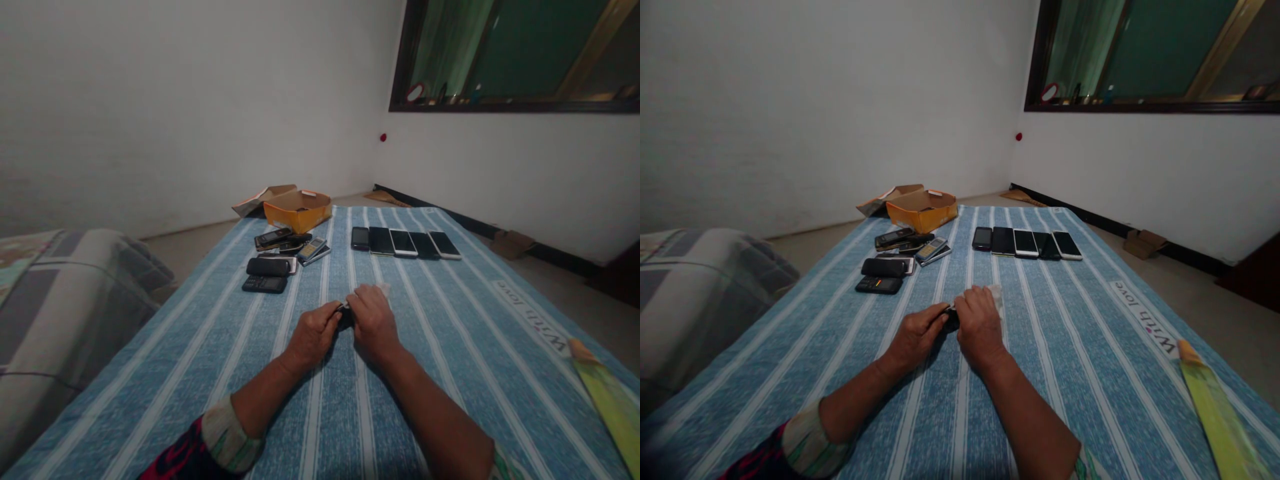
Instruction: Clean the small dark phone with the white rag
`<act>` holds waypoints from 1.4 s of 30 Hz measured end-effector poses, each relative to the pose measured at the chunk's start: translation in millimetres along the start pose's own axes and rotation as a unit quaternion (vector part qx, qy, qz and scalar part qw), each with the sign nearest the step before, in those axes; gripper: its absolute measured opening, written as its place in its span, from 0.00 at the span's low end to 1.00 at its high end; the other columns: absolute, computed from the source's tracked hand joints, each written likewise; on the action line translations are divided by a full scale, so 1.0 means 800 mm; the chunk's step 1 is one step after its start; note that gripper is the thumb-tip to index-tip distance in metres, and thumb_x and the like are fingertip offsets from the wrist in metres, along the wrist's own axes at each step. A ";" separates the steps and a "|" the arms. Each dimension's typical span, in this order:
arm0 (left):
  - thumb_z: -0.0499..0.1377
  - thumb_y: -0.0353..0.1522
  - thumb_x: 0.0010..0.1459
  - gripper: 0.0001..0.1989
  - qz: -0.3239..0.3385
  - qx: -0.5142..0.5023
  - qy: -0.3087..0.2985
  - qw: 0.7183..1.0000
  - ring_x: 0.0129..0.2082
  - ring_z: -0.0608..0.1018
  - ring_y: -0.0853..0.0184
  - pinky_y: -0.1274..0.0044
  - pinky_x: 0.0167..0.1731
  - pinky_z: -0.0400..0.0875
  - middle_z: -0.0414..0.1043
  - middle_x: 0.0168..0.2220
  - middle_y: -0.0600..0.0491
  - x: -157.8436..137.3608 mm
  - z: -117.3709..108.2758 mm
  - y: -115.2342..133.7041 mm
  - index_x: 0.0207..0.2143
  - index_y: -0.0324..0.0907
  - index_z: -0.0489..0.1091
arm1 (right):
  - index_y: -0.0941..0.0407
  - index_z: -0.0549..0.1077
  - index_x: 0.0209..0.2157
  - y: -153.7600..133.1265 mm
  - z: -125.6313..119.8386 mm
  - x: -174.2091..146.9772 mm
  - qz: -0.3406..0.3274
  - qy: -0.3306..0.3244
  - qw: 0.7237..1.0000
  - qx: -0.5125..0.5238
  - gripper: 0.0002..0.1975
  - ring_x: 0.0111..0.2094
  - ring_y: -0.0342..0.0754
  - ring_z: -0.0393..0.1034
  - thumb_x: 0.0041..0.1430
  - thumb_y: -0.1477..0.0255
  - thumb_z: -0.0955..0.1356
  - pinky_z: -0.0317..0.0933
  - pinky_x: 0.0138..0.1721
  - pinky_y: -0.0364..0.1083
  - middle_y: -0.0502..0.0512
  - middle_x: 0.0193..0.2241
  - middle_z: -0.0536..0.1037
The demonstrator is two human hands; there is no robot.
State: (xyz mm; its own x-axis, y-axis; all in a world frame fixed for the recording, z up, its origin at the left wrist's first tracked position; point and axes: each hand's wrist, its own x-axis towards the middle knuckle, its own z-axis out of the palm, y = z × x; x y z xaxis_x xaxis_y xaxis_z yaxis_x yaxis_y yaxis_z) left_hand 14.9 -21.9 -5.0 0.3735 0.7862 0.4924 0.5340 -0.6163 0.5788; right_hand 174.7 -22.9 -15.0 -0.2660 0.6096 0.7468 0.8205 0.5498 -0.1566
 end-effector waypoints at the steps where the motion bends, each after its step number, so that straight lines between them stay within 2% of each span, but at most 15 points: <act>1: 0.48 0.32 0.64 0.13 0.000 -0.007 0.000 1.000 0.31 0.81 0.66 0.78 0.33 0.73 0.79 0.31 0.51 0.000 0.000 0.001 0.40 0.40 0.73 | 0.56 0.72 0.36 -0.006 0.000 0.000 -0.009 -0.002 1.000 0.003 0.11 0.44 0.54 0.63 0.60 0.80 0.60 0.56 0.53 0.54 0.58 0.34 0.72; 4: 0.48 0.32 0.64 0.14 -0.002 -0.020 -0.005 1.000 0.33 0.81 0.65 0.77 0.36 0.74 0.79 0.33 0.51 0.001 -0.001 0.003 0.43 0.40 0.72 | 0.57 0.72 0.37 -0.014 -0.002 0.001 -0.018 -0.006 1.000 0.003 0.10 0.46 0.55 0.63 0.61 0.79 0.60 0.54 0.55 0.55 0.59 0.35 0.73; 8: 0.48 0.32 0.64 0.13 -0.002 0.003 -0.007 1.000 0.31 0.81 0.66 0.77 0.34 0.74 0.79 0.32 0.52 0.000 -0.001 0.000 0.40 0.41 0.73 | 0.56 0.72 0.37 -0.003 -0.002 0.001 0.004 -0.018 1.000 -0.020 0.11 0.46 0.55 0.63 0.60 0.80 0.60 0.55 0.54 0.56 0.59 0.35 0.74; 11: 0.49 0.32 0.64 0.13 0.001 0.014 -0.008 1.000 0.30 0.80 0.66 0.78 0.32 0.73 0.79 0.31 0.52 -0.001 -0.001 -0.001 0.39 0.41 0.73 | 0.57 0.73 0.37 0.004 -0.001 -0.001 0.020 -0.003 0.999 -0.025 0.12 0.47 0.55 0.63 0.59 0.81 0.60 0.55 0.55 0.57 0.59 0.35 0.74; 16: 0.48 0.31 0.64 0.13 0.004 -0.009 -0.007 1.000 0.32 0.81 0.65 0.77 0.35 0.74 0.79 0.33 0.50 0.000 -0.002 0.004 0.40 0.41 0.73 | 0.56 0.73 0.39 -0.005 -0.001 -0.002 -0.026 -0.005 1.000 0.005 0.12 0.48 0.54 0.64 0.61 0.79 0.60 0.52 0.56 0.57 0.59 0.37 0.74; 19: 0.48 0.31 0.64 0.13 0.001 -0.017 -0.010 1.000 0.32 0.81 0.66 0.77 0.35 0.74 0.79 0.33 0.51 0.001 -0.003 0.004 0.41 0.41 0.73 | 0.56 0.72 0.39 -0.006 -0.003 0.000 -0.020 -0.021 1.000 0.005 0.10 0.45 0.53 0.65 0.61 0.79 0.61 0.51 0.56 0.57 0.58 0.36 0.75; 24: 0.49 0.31 0.63 0.12 -0.003 0.023 -0.009 1.000 0.28 0.79 0.66 0.78 0.30 0.71 0.77 0.28 0.52 -0.001 -0.001 -0.001 0.37 0.40 0.73 | 0.56 0.73 0.35 0.016 -0.006 0.003 0.055 -0.019 0.998 0.001 0.11 0.41 0.52 0.66 0.57 0.82 0.61 0.55 0.52 0.55 0.57 0.34 0.75; 27: 0.49 0.30 0.63 0.12 -0.009 0.031 -0.014 0.999 0.27 0.79 0.66 0.78 0.29 0.70 0.77 0.28 0.52 -0.001 -0.001 -0.002 0.38 0.40 0.73 | 0.56 0.75 0.35 0.029 -0.005 0.003 0.124 0.007 0.990 0.066 0.15 0.40 0.51 0.67 0.53 0.84 0.60 0.60 0.46 0.50 0.57 0.34 0.75; 31: 0.49 0.30 0.63 0.13 -0.008 0.024 -0.018 1.000 0.26 0.78 0.67 0.79 0.28 0.69 0.76 0.27 0.52 0.001 -0.003 0.000 0.37 0.39 0.73 | 0.56 0.77 0.36 0.041 -0.001 0.004 0.265 0.038 0.943 0.199 0.19 0.38 0.51 0.70 0.48 0.82 0.60 0.63 0.44 0.49 0.57 0.34 0.76; 33: 0.48 0.31 0.63 0.13 -0.009 0.023 -0.021 0.999 0.26 0.78 0.67 0.79 0.27 0.69 0.75 0.26 0.52 0.001 -0.003 0.001 0.36 0.39 0.73 | 0.56 0.78 0.35 0.047 0.000 0.004 0.308 0.050 0.921 0.232 0.18 0.38 0.51 0.71 0.48 0.80 0.60 0.64 0.44 0.49 0.57 0.34 0.78; 40: 0.48 0.31 0.63 0.13 -0.008 0.014 -0.022 1.000 0.26 0.77 0.68 0.80 0.27 0.69 0.75 0.27 0.52 -0.002 -0.002 0.000 0.38 0.39 0.72 | 0.60 0.80 0.38 0.057 0.001 0.001 0.350 0.042 0.889 0.291 0.17 0.31 0.51 0.73 0.51 0.72 0.62 0.67 0.34 0.48 0.54 0.27 0.79; 42: 0.49 0.30 0.63 0.13 -0.002 0.015 -0.014 1.000 0.27 0.78 0.67 0.79 0.28 0.69 0.75 0.28 0.52 -0.002 -0.002 0.000 0.38 0.39 0.72 | 0.59 0.80 0.37 0.054 -0.004 0.003 0.345 0.047 0.886 0.306 0.16 0.31 0.50 0.73 0.51 0.72 0.62 0.67 0.35 0.47 0.54 0.29 0.79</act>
State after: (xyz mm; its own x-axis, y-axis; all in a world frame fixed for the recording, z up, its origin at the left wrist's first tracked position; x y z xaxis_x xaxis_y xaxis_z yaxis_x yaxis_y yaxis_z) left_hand 13.4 -23.4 -5.0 0.3922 0.7900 0.4712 0.5576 -0.6116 0.5613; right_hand 211.1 0.9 -18.1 0.2585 0.8872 0.3822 0.3351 0.2887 -0.8969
